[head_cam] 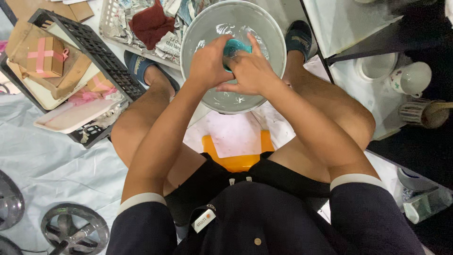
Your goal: The person washes several ceramic cups and a small plate in a bucket of water using a sponge. The person scrubs the interior and exterior of each item, rinses them in the water, and places them on a nearby shelf.
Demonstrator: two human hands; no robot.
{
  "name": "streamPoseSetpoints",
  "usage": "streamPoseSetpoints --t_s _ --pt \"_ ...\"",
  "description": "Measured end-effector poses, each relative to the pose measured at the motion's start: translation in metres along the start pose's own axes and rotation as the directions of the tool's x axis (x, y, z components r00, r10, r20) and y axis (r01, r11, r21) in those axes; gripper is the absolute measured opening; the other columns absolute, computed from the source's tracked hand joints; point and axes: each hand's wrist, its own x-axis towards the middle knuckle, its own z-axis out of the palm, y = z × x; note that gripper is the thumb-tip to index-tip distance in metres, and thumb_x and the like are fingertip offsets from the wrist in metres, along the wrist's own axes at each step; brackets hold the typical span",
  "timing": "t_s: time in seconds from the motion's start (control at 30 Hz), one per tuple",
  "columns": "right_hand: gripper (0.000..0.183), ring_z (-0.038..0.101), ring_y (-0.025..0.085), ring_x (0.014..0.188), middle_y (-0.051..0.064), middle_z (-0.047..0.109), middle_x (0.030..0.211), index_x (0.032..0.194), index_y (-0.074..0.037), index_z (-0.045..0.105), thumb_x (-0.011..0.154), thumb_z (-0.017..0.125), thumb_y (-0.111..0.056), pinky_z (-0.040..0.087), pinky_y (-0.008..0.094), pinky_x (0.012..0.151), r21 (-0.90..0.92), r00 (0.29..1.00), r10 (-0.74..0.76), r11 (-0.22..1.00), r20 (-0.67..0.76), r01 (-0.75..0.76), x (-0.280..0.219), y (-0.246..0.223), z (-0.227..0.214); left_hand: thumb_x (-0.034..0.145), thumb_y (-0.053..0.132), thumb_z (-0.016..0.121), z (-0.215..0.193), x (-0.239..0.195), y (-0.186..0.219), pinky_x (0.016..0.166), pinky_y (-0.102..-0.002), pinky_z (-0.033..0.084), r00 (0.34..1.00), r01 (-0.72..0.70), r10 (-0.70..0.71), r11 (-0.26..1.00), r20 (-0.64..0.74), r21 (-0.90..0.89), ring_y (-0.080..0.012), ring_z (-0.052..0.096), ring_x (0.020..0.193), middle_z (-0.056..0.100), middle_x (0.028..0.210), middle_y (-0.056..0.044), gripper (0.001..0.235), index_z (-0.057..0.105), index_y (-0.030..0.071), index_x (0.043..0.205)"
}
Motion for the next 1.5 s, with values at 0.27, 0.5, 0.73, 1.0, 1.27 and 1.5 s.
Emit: streamPoseSetpoints --t_s 0.27,0.5,0.73,1.0,1.27,1.5 --pt "0.064 0.065 0.034 0.109 0.017 0.07 0.094 0.098 -0.004 0.072 0.095 0.061 -0.067 0.012 0.063 0.123 0.16 0.98 0.013 0.986 0.198 -0.045 0.002 0.01 -0.003 0.058 0.021 0.088 0.004 0.001 -0.012 0.086 -0.047 0.057 0.997 -0.037 0.036 0.999 -0.064 -0.014 -0.0408 0.069 0.102 0.069 0.122 -0.017 0.082 0.056 0.01 0.133" --pt "0.038 0.065 0.032 0.106 0.012 0.07 0.097 0.095 -0.008 0.07 0.106 0.057 -0.042 0.02 0.063 0.12 0.306 0.999 0.027 0.952 0.026 -0.034 -0.004 0.019 -0.033 0.065 0.019 0.093 0.006 0.001 -0.016 0.089 -0.05 0.054 0.998 -0.037 0.03 0.989 -0.05 -0.14 -0.0447 0.065 0.111 0.063 0.127 -0.019 0.081 0.05 0.009 0.133" --pt "0.035 0.064 0.036 0.105 0.016 0.07 0.108 0.118 -0.003 0.066 0.106 0.06 -0.036 0.05 0.047 0.091 0.364 0.973 0.209 0.902 0.096 -0.23 -0.017 0.042 -0.059 0.056 0.018 0.091 -0.001 0.005 -0.014 0.087 -0.052 0.045 0.999 0.036 -0.037 0.999 0.016 0.031 -0.0395 0.067 0.104 0.068 0.112 -0.012 0.081 0.048 0.007 0.124" --pt "0.041 0.064 0.038 0.111 0.017 0.07 0.117 0.127 -0.003 0.062 0.1 0.065 -0.034 0.05 0.047 0.091 0.319 0.97 0.187 0.92 0.153 -0.227 -0.02 0.046 -0.05 0.046 0.027 0.095 0.0 0.008 -0.014 0.085 -0.049 0.044 0.994 0.016 -0.053 0.928 0.091 0.372 -0.0334 0.062 0.108 0.064 0.114 -0.012 0.087 0.054 0.009 0.121" --pt "0.039 0.064 0.036 0.113 0.016 0.069 0.119 0.13 -0.006 0.061 0.099 0.065 -0.029 0.05 0.046 0.092 0.327 0.959 0.213 0.907 0.184 -0.264 -0.022 0.038 -0.055 0.046 0.044 0.094 0.012 0.014 -0.009 0.084 -0.047 0.044 0.972 0.02 -0.154 0.81 0.179 0.587 -0.0297 0.062 0.107 0.063 0.113 -0.011 0.082 0.065 0.01 0.114" --pt "0.039 0.064 0.036 0.114 0.015 0.069 0.122 0.13 -0.006 0.061 0.099 0.065 -0.03 0.05 0.047 0.093 0.321 0.951 0.25 0.899 0.181 -0.297 -0.023 0.039 -0.06 0.056 0.051 0.091 0.056 0.023 -0.005 0.093 -0.044 0.042 0.719 -0.024 -0.547 0.598 0.429 0.801 -0.0246 0.064 0.111 0.068 0.116 -0.007 0.073 0.07 0.014 0.116"
